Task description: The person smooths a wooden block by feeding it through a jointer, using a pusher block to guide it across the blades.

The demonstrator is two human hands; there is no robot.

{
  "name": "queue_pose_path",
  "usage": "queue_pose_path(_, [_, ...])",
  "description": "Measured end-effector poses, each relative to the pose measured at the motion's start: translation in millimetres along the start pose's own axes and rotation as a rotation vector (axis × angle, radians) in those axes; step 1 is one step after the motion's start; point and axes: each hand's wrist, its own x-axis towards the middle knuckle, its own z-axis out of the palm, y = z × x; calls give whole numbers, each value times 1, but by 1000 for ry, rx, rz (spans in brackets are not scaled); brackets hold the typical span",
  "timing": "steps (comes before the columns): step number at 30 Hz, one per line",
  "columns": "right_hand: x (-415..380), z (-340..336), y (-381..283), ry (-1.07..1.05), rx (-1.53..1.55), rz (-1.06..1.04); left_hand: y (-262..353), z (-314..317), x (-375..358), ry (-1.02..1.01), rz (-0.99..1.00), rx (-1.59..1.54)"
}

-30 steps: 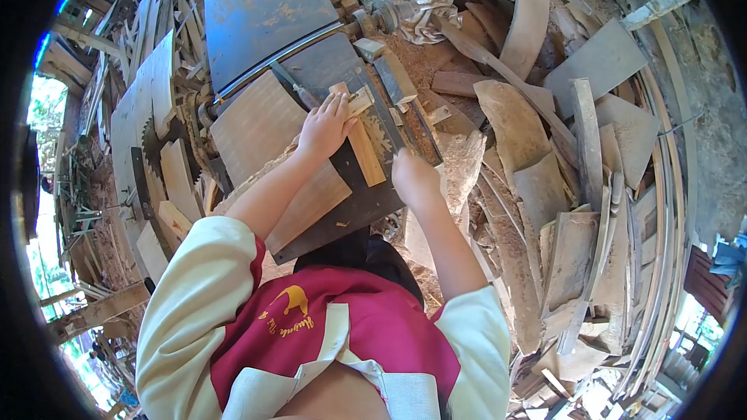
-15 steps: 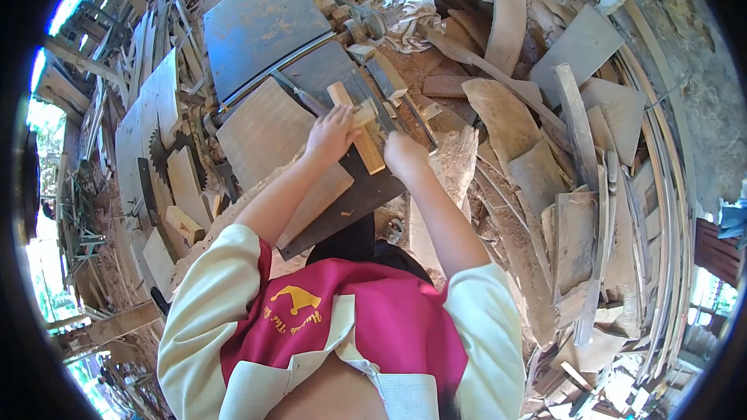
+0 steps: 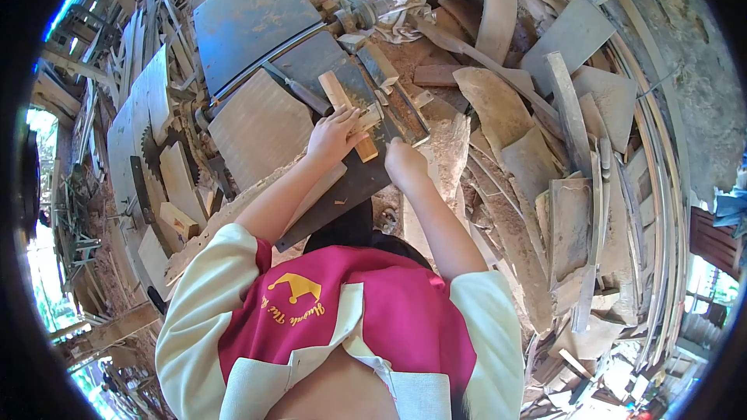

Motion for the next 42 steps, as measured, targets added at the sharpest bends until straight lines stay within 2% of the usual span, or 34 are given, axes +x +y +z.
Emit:
queue_pose_path(7, [56,2,-14,31,3,-78,-4,6,3,43,-7,-1])
queue_pose_path(12, [63,12,-7,75,50,-119,-9,7,10,76,-7,-7])
queue_pose_path(15, [52,21,-2,145,50,-116,-10,8,11,81,-9,3])
queue_pose_path(20, [4,8,17,-25,25,-99,-7,7,9,71,-18,-3])
queue_pose_path(26, [-48,-11,33,-117,-31,-57,-1,12,3,51,-22,13])
queue_pose_path(31, [-55,-36,22,-136,-55,-44,-1,12,3,75,6,58])
queue_pose_path(36, [-38,-43,13,-150,-60,-40,0,12,3,69,-5,52])
queue_pose_path(42, [22,-15,4,-78,-33,-107,1,8,3,52,-20,24])
